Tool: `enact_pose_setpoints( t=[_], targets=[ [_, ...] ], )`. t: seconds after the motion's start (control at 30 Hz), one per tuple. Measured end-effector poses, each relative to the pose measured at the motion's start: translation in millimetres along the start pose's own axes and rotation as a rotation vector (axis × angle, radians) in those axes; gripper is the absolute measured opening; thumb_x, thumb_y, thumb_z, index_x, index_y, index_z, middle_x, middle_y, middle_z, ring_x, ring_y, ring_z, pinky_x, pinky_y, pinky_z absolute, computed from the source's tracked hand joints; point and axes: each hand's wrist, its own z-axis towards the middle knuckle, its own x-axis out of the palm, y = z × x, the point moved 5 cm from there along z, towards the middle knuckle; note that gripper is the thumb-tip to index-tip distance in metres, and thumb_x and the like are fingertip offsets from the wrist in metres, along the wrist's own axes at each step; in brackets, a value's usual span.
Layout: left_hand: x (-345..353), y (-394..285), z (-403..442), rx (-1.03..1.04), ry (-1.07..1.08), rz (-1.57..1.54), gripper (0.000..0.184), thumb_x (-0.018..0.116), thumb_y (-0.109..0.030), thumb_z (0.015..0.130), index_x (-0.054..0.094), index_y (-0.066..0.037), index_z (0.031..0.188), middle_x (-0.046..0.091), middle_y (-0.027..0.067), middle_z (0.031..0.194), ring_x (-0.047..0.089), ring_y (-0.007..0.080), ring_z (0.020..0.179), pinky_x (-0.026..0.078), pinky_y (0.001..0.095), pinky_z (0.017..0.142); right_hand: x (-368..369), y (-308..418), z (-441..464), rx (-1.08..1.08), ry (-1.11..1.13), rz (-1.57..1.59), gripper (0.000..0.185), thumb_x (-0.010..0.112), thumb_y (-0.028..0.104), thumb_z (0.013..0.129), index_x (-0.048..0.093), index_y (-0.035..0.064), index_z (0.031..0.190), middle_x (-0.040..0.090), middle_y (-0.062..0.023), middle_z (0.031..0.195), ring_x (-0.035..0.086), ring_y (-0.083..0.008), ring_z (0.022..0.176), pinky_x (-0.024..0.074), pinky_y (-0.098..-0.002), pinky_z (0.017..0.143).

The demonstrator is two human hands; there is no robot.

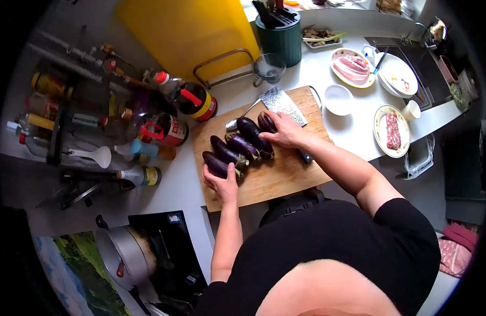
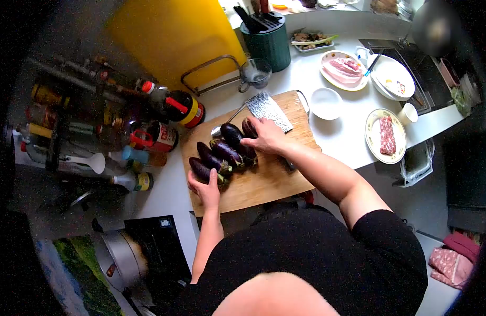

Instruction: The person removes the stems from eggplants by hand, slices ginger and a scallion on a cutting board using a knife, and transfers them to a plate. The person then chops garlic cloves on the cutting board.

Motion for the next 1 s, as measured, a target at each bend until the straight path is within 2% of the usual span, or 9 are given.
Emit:
enact_pose_setpoints(
  t=[0.1, 0.2, 0.33, 0.47, 0.57, 0.7, 0.77, 0.93, 1.0],
  targets=[
    [3, 14, 6, -0.045, 0.068, -0.210, 0.095, 0.074, -0.045, 0.073, 0.018, -0.003, 0.139, 0.028, 0.0253, 0.137, 0.030, 0.0376, 0.126, 0.023, 0.0456, 0.105, 14, 23, 2, -0.004, 0.050, -0.206, 0.084, 0.069, 0.056, 0.069, 0.039, 0.0148, 0.135, 0.044, -0.0305, 0.116, 0.045, -0.0432, 0.109, 0.0409, -0.0454, 0.094],
    [13, 20, 17, -0.080, 0.126, -0.061, 0.103, 0.077, -0.050, 0.068, 0.018, -0.007, 0.141, 0.029, 0.0257, 0.137, 0.032, 0.0373, 0.126, 0.026, 0.0456, 0.104, 27, 29, 3, 0.014, 0.050, -0.186, 0.090, 0.073, 0.057, 0.063, 0.039, 0.0163, 0.135, 0.042, -0.0303, 0.117, 0.043, -0.0433, 0.110, 0.0394, -0.0453, 0.095],
    [-4, 18, 42, 0.067, 0.110, 0.123, 0.095, 0.083, -0.037, 0.060, 0.033, -0.006, 0.134, 0.036, 0.0224, 0.130, 0.036, 0.0380, 0.121, 0.029, 0.0452, 0.103, 53, 33, -4, 0.006, -0.053, -0.140, 0.090, 0.077, 0.048, 0.062, 0.036, 0.0154, 0.136, 0.038, -0.0311, 0.121, 0.039, -0.0450, 0.113, 0.0364, -0.0482, 0.098],
    [-18, 54, 87, 0.205, 0.288, 0.067, 0.098, 0.085, -0.028, 0.057, 0.031, -0.009, 0.136, 0.032, 0.0201, 0.134, 0.032, 0.0359, 0.124, 0.029, 0.0439, 0.104, 86, 53, -12, 0.089, -0.086, -0.052, 0.094, 0.076, 0.046, 0.064, 0.028, 0.0175, 0.140, 0.031, -0.0323, 0.127, 0.035, -0.0461, 0.115, 0.0331, -0.0500, 0.100],
    [-23, 50, 110, 0.221, 0.412, 0.016, 0.101, 0.085, -0.024, 0.055, 0.029, -0.008, 0.137, 0.032, 0.0200, 0.135, 0.031, 0.0364, 0.126, 0.028, 0.0434, 0.106, 94, 65, -12, 0.118, -0.093, -0.083, 0.098, 0.073, 0.049, 0.067, 0.018, 0.0232, 0.144, 0.028, -0.0285, 0.132, 0.035, -0.0445, 0.117, 0.0366, -0.0505, 0.096],
    [-24, 45, 117, 0.254, 0.486, 0.061, 0.098, 0.084, -0.021, 0.059, 0.027, -0.008, 0.137, 0.032, 0.0184, 0.136, 0.034, 0.0337, 0.126, 0.029, 0.0410, 0.105, 76, 61, -23, 0.064, -0.072, -0.148, 0.087, 0.063, 0.049, 0.078, 0.021, 0.0112, 0.143, 0.035, -0.0240, 0.135, 0.040, -0.0410, 0.119, 0.0316, -0.0466, 0.101],
    [-30, 45, 114, 0.153, 0.397, -0.144, 0.094, 0.082, -0.018, 0.064, 0.026, -0.007, 0.138, 0.034, 0.0171, 0.136, 0.036, 0.0302, 0.125, 0.030, 0.0384, 0.105, 63, 43, -32, 0.042, -0.171, -0.209, 0.078, 0.047, 0.057, 0.086, 0.025, 0.0078, 0.141, 0.043, -0.0237, 0.130, 0.042, -0.0367, 0.120, 0.0305, -0.0479, 0.100],
    [-12, 59, 127, 0.140, 0.494, -0.274, 0.072, 0.070, -0.012, 0.079, 0.028, -0.003, 0.137, 0.036, 0.0159, 0.137, 0.041, 0.0265, 0.122, 0.032, 0.0361, 0.104, 37, 13, -71, 0.039, -0.421, -0.311, 0.057, 0.065, 0.019, 0.076, 0.042, 0.0027, 0.127, 0.043, -0.0166, 0.127, 0.043, -0.0324, 0.116, 0.0346, -0.0424, 0.099],
    [-7, 60, 137, 0.141, 0.549, -0.295, 0.071, 0.070, -0.013, 0.080, 0.029, -0.003, 0.137, 0.038, 0.0164, 0.136, 0.043, 0.0272, 0.121, 0.033, 0.0363, 0.103, 37, 12, -77, 0.053, -0.448, -0.358, 0.056, 0.063, 0.016, 0.075, 0.043, 0.0026, 0.126, 0.044, -0.0162, 0.127, 0.043, -0.0322, 0.115, 0.0349, -0.0426, 0.098]
  ],
)
